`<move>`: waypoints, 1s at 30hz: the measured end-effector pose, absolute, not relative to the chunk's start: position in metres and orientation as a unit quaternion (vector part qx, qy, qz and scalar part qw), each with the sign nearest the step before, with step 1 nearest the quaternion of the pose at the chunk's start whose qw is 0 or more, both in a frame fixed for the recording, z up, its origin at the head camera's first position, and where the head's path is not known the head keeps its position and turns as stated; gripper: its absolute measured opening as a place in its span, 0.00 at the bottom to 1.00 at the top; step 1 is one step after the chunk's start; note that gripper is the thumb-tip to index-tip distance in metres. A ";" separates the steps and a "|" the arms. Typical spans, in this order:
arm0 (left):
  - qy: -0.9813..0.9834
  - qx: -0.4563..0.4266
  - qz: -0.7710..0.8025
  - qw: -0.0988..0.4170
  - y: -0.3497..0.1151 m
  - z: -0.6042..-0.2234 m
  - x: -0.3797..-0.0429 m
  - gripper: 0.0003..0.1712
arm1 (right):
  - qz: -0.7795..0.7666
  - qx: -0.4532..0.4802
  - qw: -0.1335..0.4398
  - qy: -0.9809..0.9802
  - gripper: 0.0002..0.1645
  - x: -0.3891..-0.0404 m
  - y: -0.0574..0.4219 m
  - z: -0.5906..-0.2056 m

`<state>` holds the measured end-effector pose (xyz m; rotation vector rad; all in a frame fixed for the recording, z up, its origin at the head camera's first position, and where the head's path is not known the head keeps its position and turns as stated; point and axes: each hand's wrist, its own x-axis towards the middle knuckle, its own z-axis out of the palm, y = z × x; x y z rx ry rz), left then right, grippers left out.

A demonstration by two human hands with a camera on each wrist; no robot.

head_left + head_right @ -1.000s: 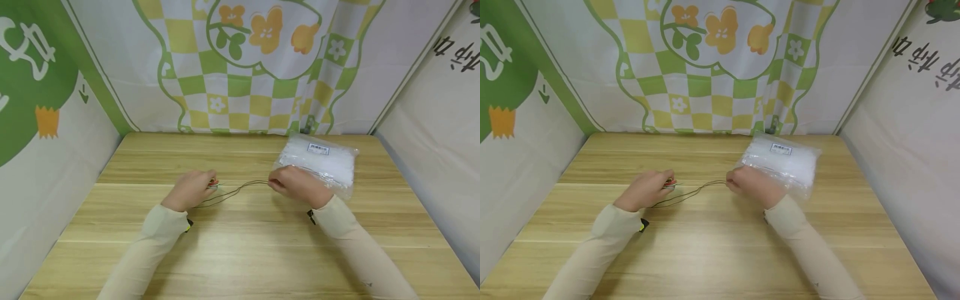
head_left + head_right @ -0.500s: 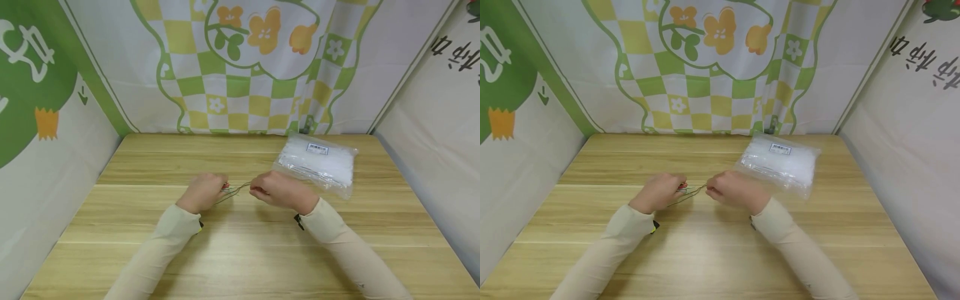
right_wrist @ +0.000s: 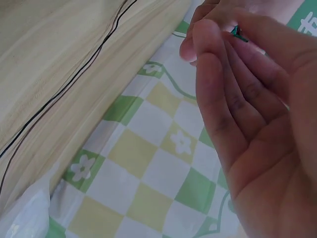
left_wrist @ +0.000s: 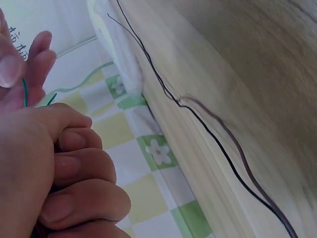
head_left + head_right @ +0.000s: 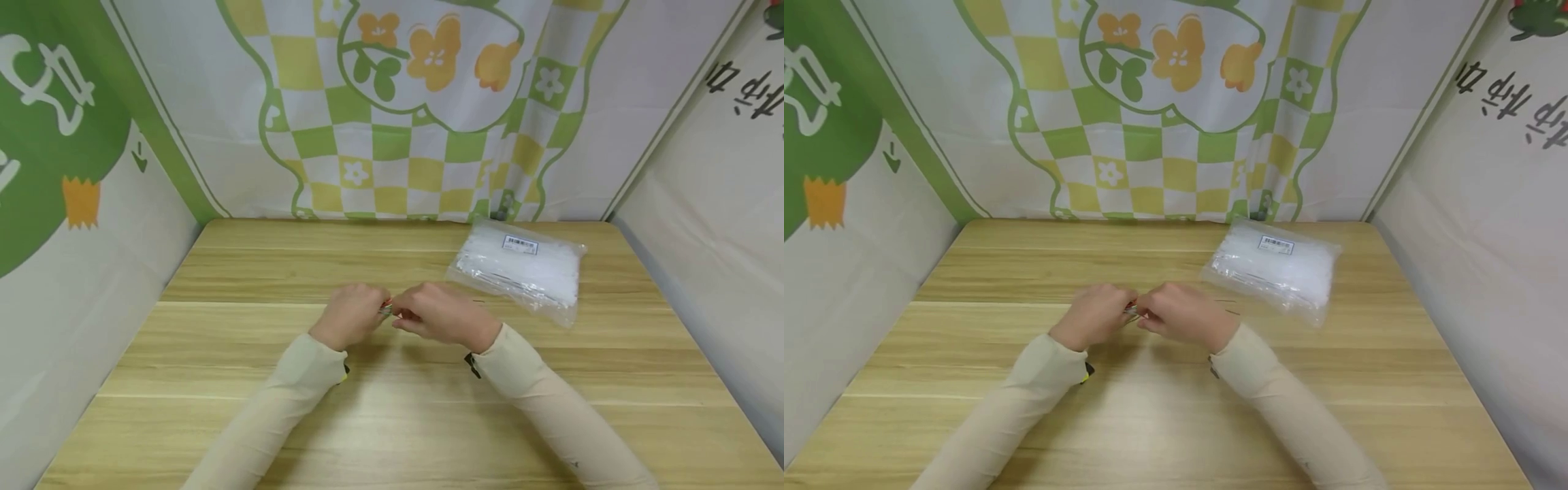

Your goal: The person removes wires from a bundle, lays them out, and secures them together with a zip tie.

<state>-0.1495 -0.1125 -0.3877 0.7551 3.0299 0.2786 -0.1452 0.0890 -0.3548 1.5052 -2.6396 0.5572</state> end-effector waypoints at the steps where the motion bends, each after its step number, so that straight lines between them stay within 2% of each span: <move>1: 0.966 0.243 0.090 0.007 -0.111 -0.388 -0.149 0.13 | 0.179 0.485 0.024 -0.856 0.11 -0.145 0.088 -0.355; 5: 0.962 0.256 0.089 0.028 -0.108 -0.388 -0.148 0.10 | 0.174 0.480 0.024 -0.860 0.08 -0.147 0.087 -0.355; 10: 0.958 0.272 0.077 0.056 -0.118 -0.388 -0.151 0.11 | 0.149 0.463 0.053 -0.872 0.17 -0.156 0.102 -0.356; 13: 0.955 0.280 0.074 0.059 -0.132 -0.390 -0.153 0.16 | 0.140 0.441 0.058 -0.884 0.20 -0.162 0.118 -0.357; 17: 0.947 0.301 0.094 0.066 -0.146 -0.390 -0.154 0.20 | 0.151 0.443 0.049 -0.882 0.20 -0.167 0.130 -0.358; 25: 0.927 0.339 0.147 0.064 -0.158 -0.392 -0.154 0.21 | 0.182 0.462 0.046 -0.867 0.20 -0.175 0.147 -0.357; 30: 0.906 0.349 0.216 0.100 -0.161 -0.388 -0.155 0.22 | 0.200 0.461 0.045 -0.863 0.21 -0.180 0.158 -0.358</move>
